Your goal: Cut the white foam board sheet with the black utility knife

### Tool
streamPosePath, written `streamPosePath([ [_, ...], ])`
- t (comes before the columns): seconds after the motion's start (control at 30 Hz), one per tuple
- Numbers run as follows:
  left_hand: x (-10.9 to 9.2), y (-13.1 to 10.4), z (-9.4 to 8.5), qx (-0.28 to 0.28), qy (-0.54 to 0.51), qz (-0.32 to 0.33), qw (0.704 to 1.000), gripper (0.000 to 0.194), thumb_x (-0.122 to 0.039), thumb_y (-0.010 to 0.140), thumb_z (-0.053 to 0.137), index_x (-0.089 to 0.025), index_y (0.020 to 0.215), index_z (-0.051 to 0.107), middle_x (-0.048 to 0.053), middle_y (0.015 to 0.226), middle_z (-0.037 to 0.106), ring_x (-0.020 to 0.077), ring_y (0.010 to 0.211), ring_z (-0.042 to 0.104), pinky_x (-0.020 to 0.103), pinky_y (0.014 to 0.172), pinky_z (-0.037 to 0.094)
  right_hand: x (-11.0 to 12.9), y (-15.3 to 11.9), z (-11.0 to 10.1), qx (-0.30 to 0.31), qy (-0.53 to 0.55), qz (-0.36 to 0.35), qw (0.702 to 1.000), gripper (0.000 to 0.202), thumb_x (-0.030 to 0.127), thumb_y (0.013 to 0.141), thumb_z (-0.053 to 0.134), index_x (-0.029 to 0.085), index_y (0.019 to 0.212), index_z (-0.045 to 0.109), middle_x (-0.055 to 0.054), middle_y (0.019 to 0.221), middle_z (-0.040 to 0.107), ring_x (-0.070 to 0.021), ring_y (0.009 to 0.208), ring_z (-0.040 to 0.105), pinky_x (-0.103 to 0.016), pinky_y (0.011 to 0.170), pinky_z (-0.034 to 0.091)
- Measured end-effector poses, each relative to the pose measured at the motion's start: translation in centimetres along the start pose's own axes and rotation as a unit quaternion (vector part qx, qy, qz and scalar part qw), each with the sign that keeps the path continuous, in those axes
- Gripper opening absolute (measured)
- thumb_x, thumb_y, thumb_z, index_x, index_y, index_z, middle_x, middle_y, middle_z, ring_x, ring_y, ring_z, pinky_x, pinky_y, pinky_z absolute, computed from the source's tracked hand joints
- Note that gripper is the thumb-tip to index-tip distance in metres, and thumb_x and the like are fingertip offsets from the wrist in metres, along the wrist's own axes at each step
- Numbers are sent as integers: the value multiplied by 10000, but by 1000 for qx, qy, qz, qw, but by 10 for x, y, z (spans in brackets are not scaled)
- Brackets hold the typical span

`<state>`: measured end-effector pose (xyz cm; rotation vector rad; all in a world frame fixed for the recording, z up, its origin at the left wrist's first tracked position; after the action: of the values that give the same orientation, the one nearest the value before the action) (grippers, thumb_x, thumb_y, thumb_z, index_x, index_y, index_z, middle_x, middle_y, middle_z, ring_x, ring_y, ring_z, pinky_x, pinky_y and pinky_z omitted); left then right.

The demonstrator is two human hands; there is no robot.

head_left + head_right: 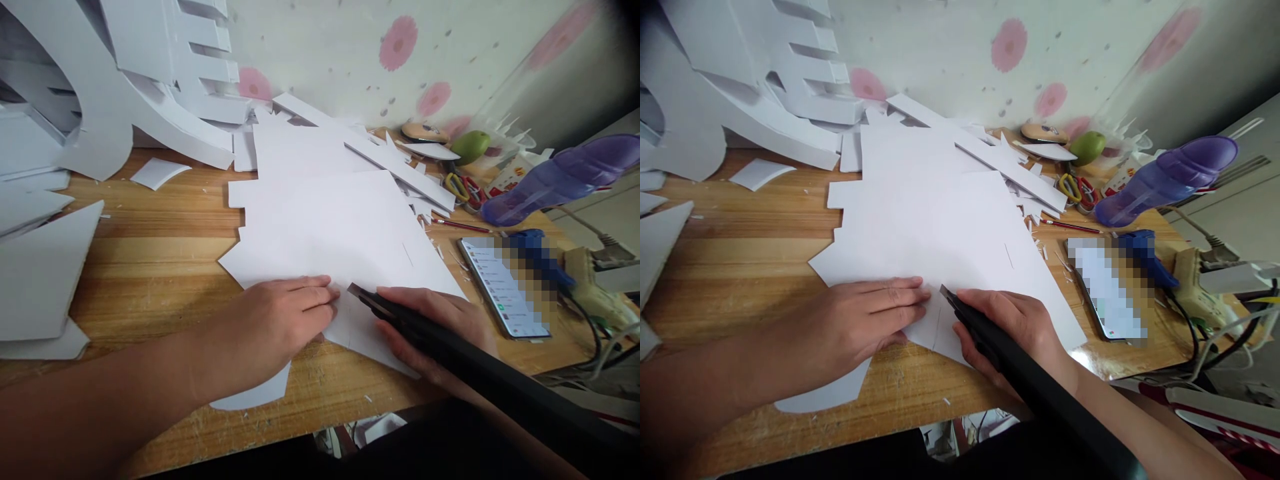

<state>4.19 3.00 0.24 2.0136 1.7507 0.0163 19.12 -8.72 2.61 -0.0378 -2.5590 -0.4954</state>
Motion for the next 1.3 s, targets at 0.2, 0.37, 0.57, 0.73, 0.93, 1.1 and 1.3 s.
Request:
streamPosePath([
  [0.2, 0, 0, 1, -5, 11, 3, 1000, 250, -94, 949, 478, -96, 1128, 652, 99, 1265, 662, 245, 1245, 571, 379, 1090, 478, 3, -7, -2, 4, 0, -10, 1000, 297, 187, 850, 655, 245, 1133, 585, -2, 823, 741, -132, 620, 698, -217, 542, 557],
  [0.37, 0, 2, 0, -14, 11, 3, 1000, 239, -143, 972, 465, -103, 1091, 668, 94, 1207, 690, 244, 1216, 594, 383, 1059, 503, 5, -9, -5, 8, -2, -16, 1000, 295, 162, 842, 653, 224, 1123, 585, -3, 820, 743, -127, 651, 705, -210, 583, 560],
  [0.57, 0, 0, 0, -13, 14, 8, 1000, 237, -213, 983, 475, -106, 1065, 670, 103, 1220, 681, 252, 1210, 596, 390, 1050, 507, 6, -15, -7, 15, -6, -19, 1000, 290, 195, 850, 652, 234, 1126, 572, 2, 794, 736, -142, 630, 702, -230, 553, 553],
  [0.73, 0, 0, 1, -12, 13, 13, 1000, 226, -212, 979, 482, -107, 1061, 665, 100, 1232, 674, 247, 1207, 597, 386, 1065, 494, 6, -20, -8, 15, -6, -16, 1000, 289, 196, 850, 650, 236, 1124, 567, -1, 780, 734, -151, 625, 704, -244, 530, 545],
  [0.93, 2, 0, 0, -12, 10, 16, 1000, 187, -187, 955, 526, -107, 1058, 660, 107, 1232, 673, 233, 1201, 602, 365, 1081, 479, 9, -24, -12, 21, -7, -20, 1000, 272, 182, 856, 638, 208, 1118, 569, -18, 785, 738, -139, 586, 687, -242, 503, 525],
  [1.1, 4, -1, 2, -12, 8, 8, 1000, 171, -182, 941, 555, -121, 1061, 660, 103, 1255, 666, 224, 1215, 595, 358, 1075, 484, 12, -30, -15, 21, -1, -32, 999, 270, 186, 860, 632, 199, 1121, 561, -24, 776, 734, -152, 606, 698, -246, 508, 525],
  [1.3, 3, -2, 1, -5, 13, -3, 1000, 190, -213, 945, 558, -133, 1078, 669, 89, 1252, 674, 227, 1207, 605, 370, 1048, 508, 12, -32, -16, 25, -12, -41, 999, 261, 172, 855, 625, 180, 1107, 556, -49, 805, 744, -155, 607, 701, -247, 505, 523],
])
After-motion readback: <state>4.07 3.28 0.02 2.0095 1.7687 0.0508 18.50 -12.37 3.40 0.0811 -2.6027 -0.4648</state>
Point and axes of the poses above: each hand's wrist, its own y-axis towards the middle knuckle, its own z-axis out of the palm, x = y × z, the point moved 5 cm from there along y, towards the middle knuckle
